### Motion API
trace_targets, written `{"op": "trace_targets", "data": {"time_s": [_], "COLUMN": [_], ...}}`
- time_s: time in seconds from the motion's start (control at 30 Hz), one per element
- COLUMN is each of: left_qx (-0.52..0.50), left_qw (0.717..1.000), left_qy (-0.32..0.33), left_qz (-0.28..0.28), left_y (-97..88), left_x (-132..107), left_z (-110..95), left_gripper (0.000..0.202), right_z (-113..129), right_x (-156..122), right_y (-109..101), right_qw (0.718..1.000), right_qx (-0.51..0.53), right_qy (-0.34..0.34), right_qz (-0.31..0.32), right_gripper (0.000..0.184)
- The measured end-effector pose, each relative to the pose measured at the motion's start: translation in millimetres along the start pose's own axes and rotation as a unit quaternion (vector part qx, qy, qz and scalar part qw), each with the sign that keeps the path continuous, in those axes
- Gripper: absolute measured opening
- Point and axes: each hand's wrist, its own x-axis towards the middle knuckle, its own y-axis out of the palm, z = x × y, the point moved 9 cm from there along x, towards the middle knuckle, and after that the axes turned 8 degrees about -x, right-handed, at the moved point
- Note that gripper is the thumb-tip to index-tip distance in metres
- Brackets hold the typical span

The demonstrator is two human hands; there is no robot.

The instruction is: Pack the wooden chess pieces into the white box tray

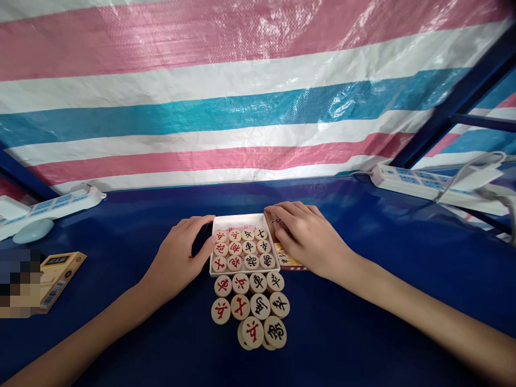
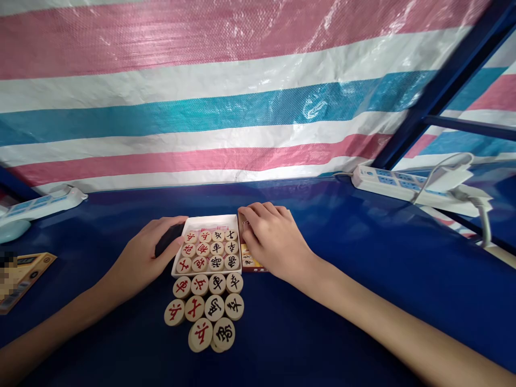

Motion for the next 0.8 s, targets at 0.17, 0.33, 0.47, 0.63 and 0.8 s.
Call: {"op": "trace_targets", "data": {"time_s": [0.17, 0.33, 0.47, 0.63, 0.8], "left_qx": [0.000, -0.005, -0.019, -0.061, -0.092], "left_qw": [1.000, 1.000, 1.000, 0.996, 0.986], "left_qy": [0.004, 0.012, 0.004, 0.002, 0.042], "left_qz": [0.003, 0.005, 0.003, -0.068, -0.132], "left_y": [0.6, -0.5, 1.0, -20.6, -62.3], "left_x": [1, 1, -1, 1, -27], "left_z": [-1, -5, -3, -7, -47], "left_gripper": [0.032, 0.032, 0.033, 0.033, 0.018], "right_z": [2, 4, 3, 1, 11], "right_x": [0, -1, 0, 2, -38], "right_y": [-3, -4, -3, -41, -85], "right_qw": [1.000, 1.000, 1.000, 0.996, 0.975], "right_qx": [0.004, 0.009, 0.015, 0.048, 0.155], "right_qy": [-0.009, -0.011, -0.013, -0.012, 0.036], "right_qz": [0.001, -0.002, 0.000, -0.074, -0.155], "right_gripper": [0.032, 0.033, 0.034, 0.038, 0.023]}}
